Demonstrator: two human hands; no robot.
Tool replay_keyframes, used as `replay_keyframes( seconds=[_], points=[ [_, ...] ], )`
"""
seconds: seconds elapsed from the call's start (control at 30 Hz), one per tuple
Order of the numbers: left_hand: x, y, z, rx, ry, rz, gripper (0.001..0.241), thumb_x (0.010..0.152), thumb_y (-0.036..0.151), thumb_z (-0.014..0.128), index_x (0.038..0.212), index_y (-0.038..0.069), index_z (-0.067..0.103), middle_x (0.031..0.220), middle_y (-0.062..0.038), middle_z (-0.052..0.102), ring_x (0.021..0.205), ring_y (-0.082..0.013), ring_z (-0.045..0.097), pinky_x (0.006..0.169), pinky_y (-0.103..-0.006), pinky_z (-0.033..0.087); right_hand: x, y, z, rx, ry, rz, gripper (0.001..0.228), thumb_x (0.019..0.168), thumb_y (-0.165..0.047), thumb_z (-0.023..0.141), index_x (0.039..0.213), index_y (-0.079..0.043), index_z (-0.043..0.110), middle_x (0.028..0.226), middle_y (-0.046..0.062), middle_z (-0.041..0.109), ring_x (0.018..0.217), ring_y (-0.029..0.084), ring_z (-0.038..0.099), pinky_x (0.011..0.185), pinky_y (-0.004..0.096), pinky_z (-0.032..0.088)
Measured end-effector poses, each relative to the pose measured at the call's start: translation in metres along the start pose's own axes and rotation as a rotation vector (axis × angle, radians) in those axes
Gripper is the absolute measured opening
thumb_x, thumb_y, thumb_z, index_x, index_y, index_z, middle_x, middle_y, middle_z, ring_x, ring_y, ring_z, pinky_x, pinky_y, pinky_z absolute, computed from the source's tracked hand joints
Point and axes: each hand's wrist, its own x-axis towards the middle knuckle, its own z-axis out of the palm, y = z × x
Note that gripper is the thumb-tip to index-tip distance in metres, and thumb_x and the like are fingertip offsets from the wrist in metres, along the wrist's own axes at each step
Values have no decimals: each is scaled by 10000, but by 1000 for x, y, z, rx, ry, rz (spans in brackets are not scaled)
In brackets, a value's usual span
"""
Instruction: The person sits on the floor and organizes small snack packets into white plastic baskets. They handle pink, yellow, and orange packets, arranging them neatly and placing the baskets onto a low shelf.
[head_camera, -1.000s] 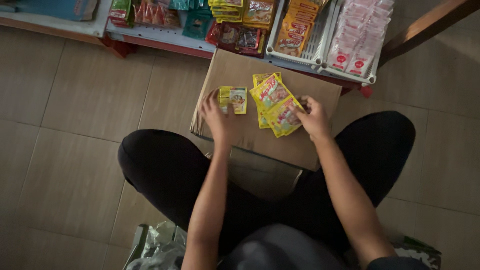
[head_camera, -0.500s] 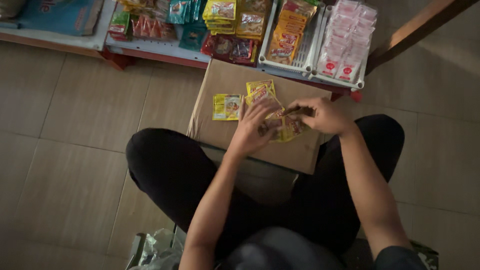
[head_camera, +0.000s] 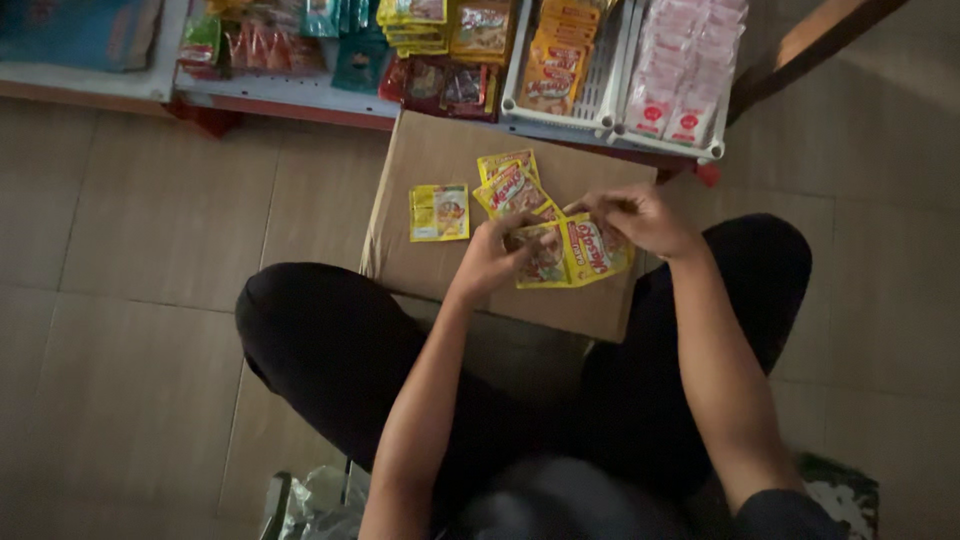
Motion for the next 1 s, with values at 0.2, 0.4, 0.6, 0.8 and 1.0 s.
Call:
replay_keyframes(
  seconds=[0.2,0.4,0.6,0.8,1.0],
  points=[
    [4,-2,-2,20,-6,91,384,888,246,802,1178,6,726,1012,-125,767,867,-159,770,731,-314,646,1,-18,7,-156,-73,4,224,935,-269,767,1003,-59,806,807,-39,752,703,4,619,613,195,508],
    [5,-10,-1,36,120,96,361,881,262,821,1143,23,755,1049,-132,768,898,-158,759,759,-290,615,1,-22,25,-21,52,101,214,934,-259,770,1000,-60,812,703,-29,704,535,13,518,468,210,406],
    [6,-10,-1,-186,125,-45,398,887,280,824,1134,-26,766,923,-110,795,812,-113,728,722,-263,600,2,-21,34,-8,132,98,227,930,-278,775,990,-62,815,682,-40,693,510,5,504,455,206,381],
    [7,2,-3,1,137,-79,408,883,274,797,1155,-26,750,875,-109,797,735,-94,741,648,-274,613,7,-22,29,-109,132,82,231,925,-276,775,989,-58,814,676,-43,700,509,5,500,444,214,382],
    [4,6,-3,45,174,-12,366,889,230,795,1139,-34,756,838,-116,795,714,-88,735,627,-276,604,10,-22,24,-171,62,-27,229,960,-268,774,1020,-52,817,724,-23,709,598,-5,540,518,207,427]
  ],
)
